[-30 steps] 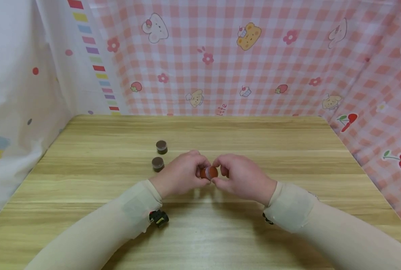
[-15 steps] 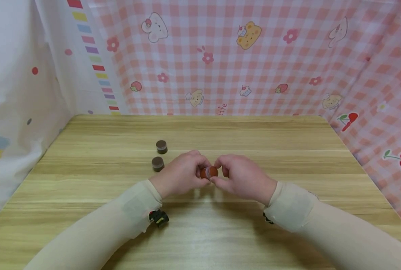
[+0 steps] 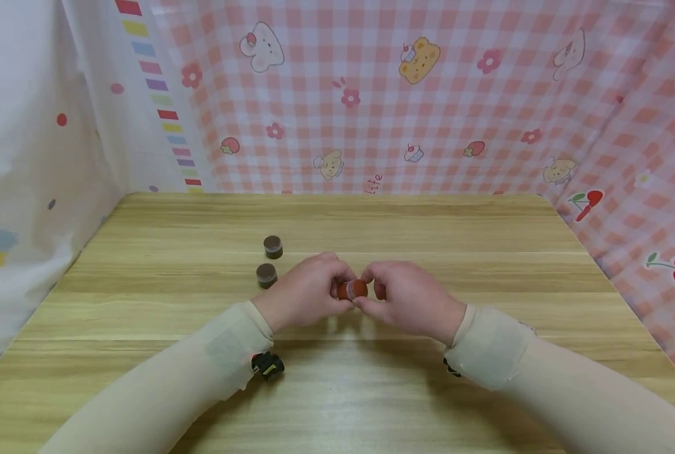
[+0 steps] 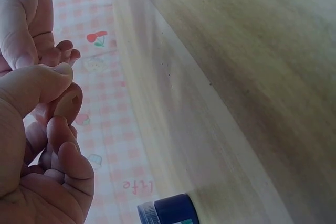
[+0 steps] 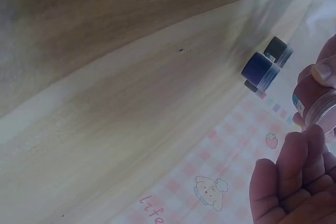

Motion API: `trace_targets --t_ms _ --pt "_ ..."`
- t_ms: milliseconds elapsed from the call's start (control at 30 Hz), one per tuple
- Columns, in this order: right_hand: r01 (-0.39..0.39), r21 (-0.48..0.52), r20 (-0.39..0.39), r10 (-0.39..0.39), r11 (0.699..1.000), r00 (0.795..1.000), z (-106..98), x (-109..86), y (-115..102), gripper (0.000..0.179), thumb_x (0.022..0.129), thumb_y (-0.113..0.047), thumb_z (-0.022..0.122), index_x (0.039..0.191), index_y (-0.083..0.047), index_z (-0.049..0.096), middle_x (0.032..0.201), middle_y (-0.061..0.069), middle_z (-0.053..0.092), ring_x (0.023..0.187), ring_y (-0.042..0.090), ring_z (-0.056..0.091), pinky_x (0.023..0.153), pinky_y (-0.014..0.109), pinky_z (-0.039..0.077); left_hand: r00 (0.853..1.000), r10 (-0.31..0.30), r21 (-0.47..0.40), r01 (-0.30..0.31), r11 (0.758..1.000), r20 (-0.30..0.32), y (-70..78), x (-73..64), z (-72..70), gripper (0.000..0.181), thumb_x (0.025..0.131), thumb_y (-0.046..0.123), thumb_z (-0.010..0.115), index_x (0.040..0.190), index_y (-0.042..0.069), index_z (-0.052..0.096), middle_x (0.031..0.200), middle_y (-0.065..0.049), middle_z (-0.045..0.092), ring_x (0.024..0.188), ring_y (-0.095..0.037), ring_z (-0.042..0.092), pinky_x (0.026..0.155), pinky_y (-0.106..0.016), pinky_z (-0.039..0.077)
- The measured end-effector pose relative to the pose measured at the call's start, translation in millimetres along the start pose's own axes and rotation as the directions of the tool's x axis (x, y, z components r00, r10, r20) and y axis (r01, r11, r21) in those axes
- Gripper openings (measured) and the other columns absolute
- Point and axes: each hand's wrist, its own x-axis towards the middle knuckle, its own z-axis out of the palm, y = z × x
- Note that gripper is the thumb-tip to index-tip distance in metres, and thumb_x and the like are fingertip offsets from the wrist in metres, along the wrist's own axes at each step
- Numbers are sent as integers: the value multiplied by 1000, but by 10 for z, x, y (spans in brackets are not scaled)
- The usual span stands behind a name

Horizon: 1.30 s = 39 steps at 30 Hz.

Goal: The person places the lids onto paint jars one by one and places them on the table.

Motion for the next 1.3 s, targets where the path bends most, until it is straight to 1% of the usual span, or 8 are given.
trace_targets --t_ms 167,333,433,567,633,800,1067,1300 --pt "10 1 -7 -10 1000 1000 -2 -1 -1 17 91 -21 81 100 -11 70 74 -4 56 63 7 47 58 23 41 1000 6 -1 -6 1000 1 5 3 0 15 90 18 82 101 14 73 93 1 60 84 -12 57 74 -25 53" --pt "1 -17 1 -1 1000 1000 5 2 -1 15 92 -23 79 96 -12 69 70 -5 54 60 7 46 56 23 39 1000 3 -4 -3 1000 9 18 1 -8 14 91 18 81 101 14 73 93 1 60 84 -12 57 75 -25 53" --pt "-9 -12 5 9 1000 1000 7 5 -3 16 93 -23 79 98 -11 70 76 -4 60 64 8 51 58 23 43 1000 -5 -4 5 1000 10 19 -1 -9 13 91 18 81 101 14 73 94 1 60 85 -13 57 75 -26 53" --pt "3 3 6 -3 1000 1000 5 10 -10 14 93 -19 79 100 -11 70 86 -3 68 73 8 58 66 24 50 1000 -7 4 7 1000 2 9 8 -2 14 91 19 82 102 15 73 94 2 61 85 -12 58 75 -26 53" --pt "8 6 6 -8 1000 1000 7 11 -13 13 93 -18 79 99 -11 70 86 -4 69 74 8 58 67 24 50 1000 -7 5 7 1000 -1 6 14 2 14 91 19 82 102 14 74 93 2 61 85 -13 58 75 -26 53" --pt "-6 17 -2 6 1000 1000 30 16 -11 13 94 -19 78 97 -10 69 81 -4 65 69 7 55 63 24 48 999 -35 -18 35 999 2 28 27 -3 13 92 20 80 101 14 73 94 1 61 85 -14 57 76 -28 52" --pt "-43 55 -9 43 998 999 48 27 -25 12 95 -19 76 98 -9 69 82 -1 67 69 8 56 62 25 49 997 -70 -9 69 998 -14 59 33 -4 12 91 20 80 100 15 73 95 1 62 87 -15 58 78 -30 52" --pt "-69 101 0 70 992 998 22 55 -22 17 98 -23 76 107 -9 72 93 -1 73 80 9 64 72 27 53 996 -86 -15 86 996 -29 51 32 -30 14 93 25 80 103 19 73 99 4 65 90 -15 59 81 -32 51"
